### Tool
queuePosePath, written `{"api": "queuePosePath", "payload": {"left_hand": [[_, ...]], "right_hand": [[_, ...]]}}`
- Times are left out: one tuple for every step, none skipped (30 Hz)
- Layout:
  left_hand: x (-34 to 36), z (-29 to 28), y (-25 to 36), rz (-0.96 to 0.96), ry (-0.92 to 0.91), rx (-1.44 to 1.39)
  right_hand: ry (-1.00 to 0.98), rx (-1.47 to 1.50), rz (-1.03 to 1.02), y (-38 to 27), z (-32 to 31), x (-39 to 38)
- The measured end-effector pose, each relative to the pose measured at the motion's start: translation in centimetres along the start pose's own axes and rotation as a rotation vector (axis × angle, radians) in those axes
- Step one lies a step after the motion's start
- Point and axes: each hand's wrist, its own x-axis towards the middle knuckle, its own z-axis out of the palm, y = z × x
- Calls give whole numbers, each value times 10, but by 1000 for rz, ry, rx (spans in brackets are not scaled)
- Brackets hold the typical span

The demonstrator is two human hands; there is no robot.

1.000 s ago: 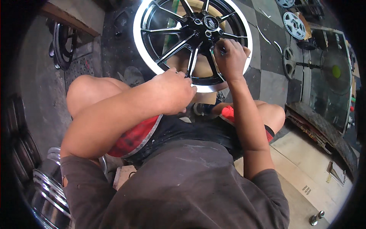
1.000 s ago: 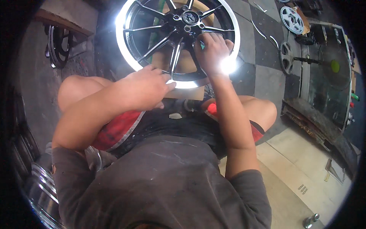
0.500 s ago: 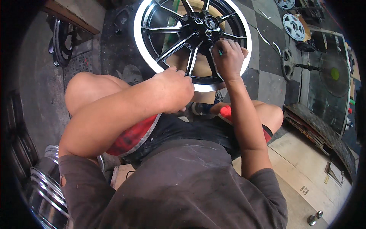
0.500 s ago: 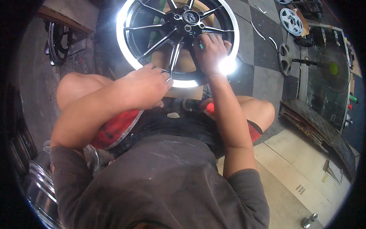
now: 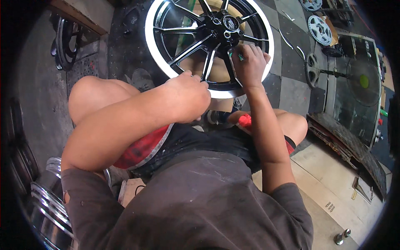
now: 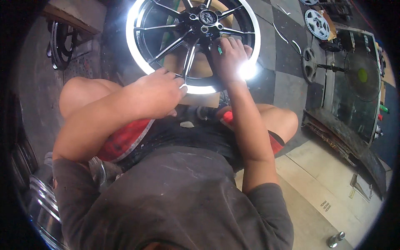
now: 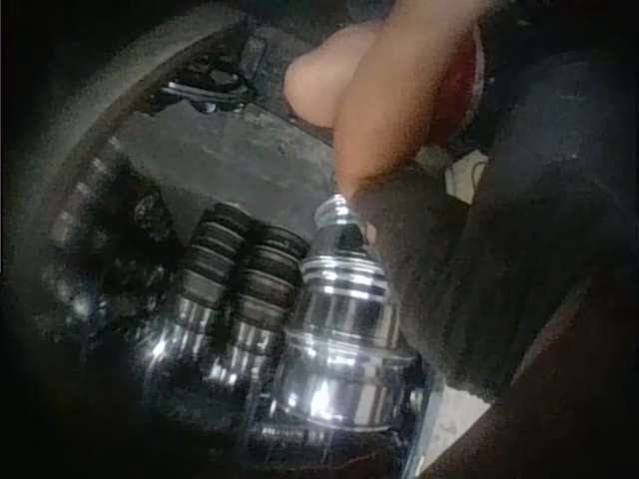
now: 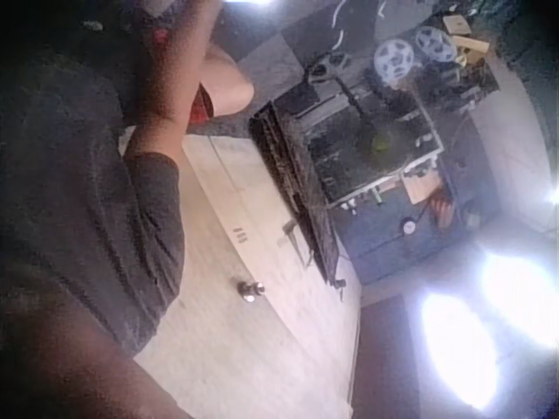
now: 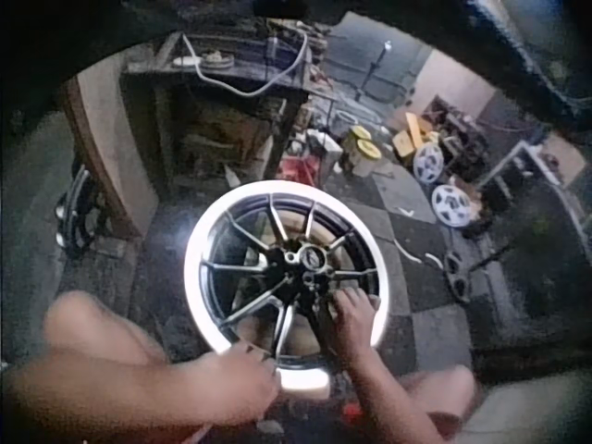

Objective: The person applies tape to the inner surface of a motorcycle rim by hand and with a tool, smoothing the material against the metal and handling a valve stem.

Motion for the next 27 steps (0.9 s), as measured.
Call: {"api": "queuePosePath", "payload": {"left_hand": [[1,-4,1,-1,0,-2],[2,-11,2,-15,-64,-43],[3,-15,3,-29,-127,-84],[2,-10,2,-32,-129,-86],[1,-3,1,-17,-50,-39],[0,2,1,-2,28,8],[0,2,1,-2,28,7],[0,2,1,-2,27,3],[0,1,1,-2,26,-1],[0,1,1,-3,26,-2],[1,1,1,-5,18,-7],[1,1,1,-7,10,-12],[1,0,2,-6,10,-13],[0,-2,3,-9,3,-10],[0,-4,3,-12,-3,-8],[1,-7,4,-8,-2,-9],[1,-12,4,-13,-60,-39],[2,-14,4,-17,-118,-68],[2,-14,4,-18,-117,-72],[2,-13,3,-14,-120,-55],[2,-13,3,-10,-123,-38],[2,-11,3,-11,-121,-43],[2,-10,4,-17,-114,-31],[3,-8,4,-23,-107,-20],[2,-9,4,-22,-103,-23],[1,-11,4,-19,-113,-26],[1,-12,4,-15,-122,-29]], "right_hand": [[26,8,-17,0,1,1],[24,9,-18,0,2,1],[35,17,-23,1,3,1],[46,27,-30,0,4,1],[45,30,-31,-1,4,0],[18,6,-28,-2,4,-1],[-10,-20,-24,-2,4,-3],[-11,-20,-24,-2,4,-5],[-68,-43,-14,-1,3,-7],[-124,-65,-5,-2,1,-7],[-125,-65,-6,-3,-1,-6],[-145,-46,-6,-2,-4,-4],[-166,-28,-6,-2,-8,-1],[-168,-28,-6,-2,-9,2],[-134,5,-48,0,-8,6],[-100,34,-87,3,-7,9],[-102,30,-86,7,-6,9],[-182,21,-117,12,-4,8],[-264,15,-151,12,-4,9],[-268,14,-154,13,-5,10],[-328,-8,-157,15,-7,13],[-389,-30,-160,15,-10,16],[-394,-31,-163,16,-12,19],[-434,-13,-188,18,-14,22],[-474,4,-212,19,-17,26],[-477,0,-214,19,-20,27],[-567,-25,-222,19,-24,28]]}}
